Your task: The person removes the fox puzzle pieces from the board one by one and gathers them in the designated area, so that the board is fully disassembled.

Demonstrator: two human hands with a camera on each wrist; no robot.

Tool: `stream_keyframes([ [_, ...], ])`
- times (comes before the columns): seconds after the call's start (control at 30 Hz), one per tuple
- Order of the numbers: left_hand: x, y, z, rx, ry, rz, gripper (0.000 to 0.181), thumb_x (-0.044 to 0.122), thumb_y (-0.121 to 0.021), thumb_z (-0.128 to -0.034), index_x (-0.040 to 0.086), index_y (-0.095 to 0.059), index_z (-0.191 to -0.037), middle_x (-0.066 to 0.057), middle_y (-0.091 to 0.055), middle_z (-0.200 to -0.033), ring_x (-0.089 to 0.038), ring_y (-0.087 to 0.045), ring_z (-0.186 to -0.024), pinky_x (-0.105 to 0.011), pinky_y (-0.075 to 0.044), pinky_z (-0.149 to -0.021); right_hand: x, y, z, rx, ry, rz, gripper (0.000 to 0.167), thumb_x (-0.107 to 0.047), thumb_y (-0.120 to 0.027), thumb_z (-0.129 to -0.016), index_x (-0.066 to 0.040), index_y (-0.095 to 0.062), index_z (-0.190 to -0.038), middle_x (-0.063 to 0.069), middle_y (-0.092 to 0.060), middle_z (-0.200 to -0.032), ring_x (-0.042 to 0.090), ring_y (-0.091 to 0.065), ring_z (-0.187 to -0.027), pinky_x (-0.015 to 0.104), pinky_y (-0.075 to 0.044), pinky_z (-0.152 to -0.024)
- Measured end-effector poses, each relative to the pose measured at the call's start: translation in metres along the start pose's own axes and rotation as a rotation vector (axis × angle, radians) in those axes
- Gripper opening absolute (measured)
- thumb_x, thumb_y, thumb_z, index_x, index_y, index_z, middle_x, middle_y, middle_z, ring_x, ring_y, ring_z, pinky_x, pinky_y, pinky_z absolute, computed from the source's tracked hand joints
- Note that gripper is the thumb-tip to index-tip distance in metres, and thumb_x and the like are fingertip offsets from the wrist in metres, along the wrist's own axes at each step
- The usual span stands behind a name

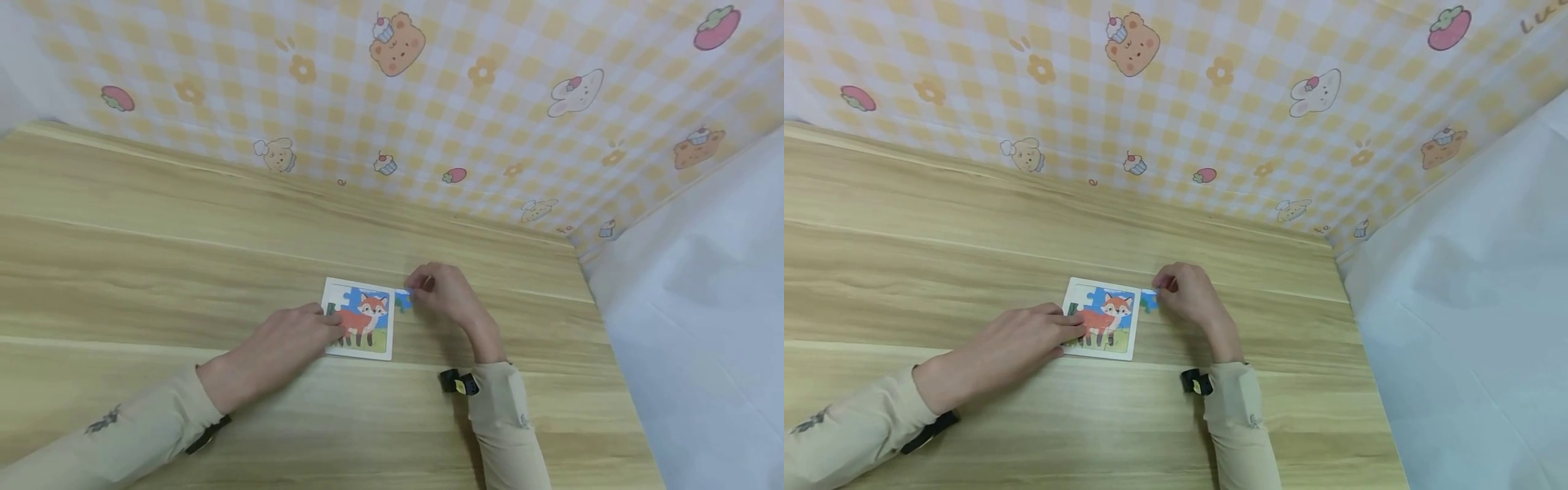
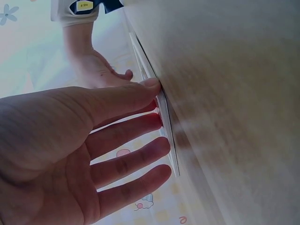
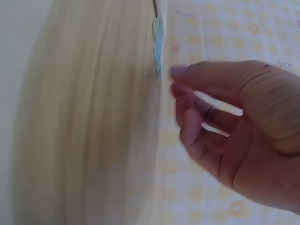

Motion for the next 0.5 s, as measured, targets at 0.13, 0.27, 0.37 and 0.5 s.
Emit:
stream_keyframes([
  [0.13,0.000,-0.002,-0.001,-0.016,0.011,0.006,0.027,-0.002,-0.073,-0.0737,0.011,-0.072,-0.097,-0.001,-0.066,-0.092,-0.015,-0.045,-0.065,-0.020,-0.037,-0.048,-0.007,0.007,0.001,0.062,0.036,0.038,0.008,-0.002,-0.067,-0.083,-0.007,-0.070,-0.089,0.001,-0.065,-0.084,0.014,-0.057,-0.073,0.028,-0.048,-0.064],
  [0.27,0.000,-0.002,-0.001,-0.027,0.014,-0.001,0.026,-0.001,-0.073,-0.0738,0.010,-0.071,-0.097,-0.001,-0.065,-0.091,-0.015,-0.045,-0.065,-0.020,-0.037,-0.049,-0.023,0.010,0.000,0.051,0.093,0.064,0.009,-0.002,-0.066,-0.084,-0.005,-0.070,-0.092,0.002,-0.066,-0.086,0.014,-0.059,-0.073,0.028,-0.049,-0.064],
  [0.37,0.000,-0.001,-0.001,-0.024,0.011,-0.004,0.026,-0.001,-0.073,-0.0746,0.010,-0.071,-0.098,-0.001,-0.065,-0.091,-0.015,-0.046,-0.065,-0.021,-0.038,-0.050,-0.035,0.010,-0.001,0.023,0.108,0.076,0.010,-0.003,-0.066,-0.085,-0.005,-0.070,-0.093,0.002,-0.067,-0.089,0.014,-0.059,-0.075,0.028,-0.048,-0.066],
  [0.5,0.000,-0.002,-0.001,-0.028,0.015,-0.006,0.025,0.000,-0.073,-0.0750,0.010,-0.070,-0.098,-0.002,-0.066,-0.092,-0.015,-0.046,-0.065,-0.022,-0.039,-0.050,-0.046,0.008,-0.002,-0.012,0.084,0.094,0.009,-0.006,-0.066,-0.085,-0.007,-0.071,-0.092,0.000,-0.065,-0.086,0.013,-0.057,-0.075,0.027,-0.047,-0.066],
])
Point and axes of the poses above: each hand's wrist, its own z-axis away from the middle knuckle, its own y-axis out of the back of the hand, x = y × z, the point moved 5 cm from there along -z, towards the middle knuckle
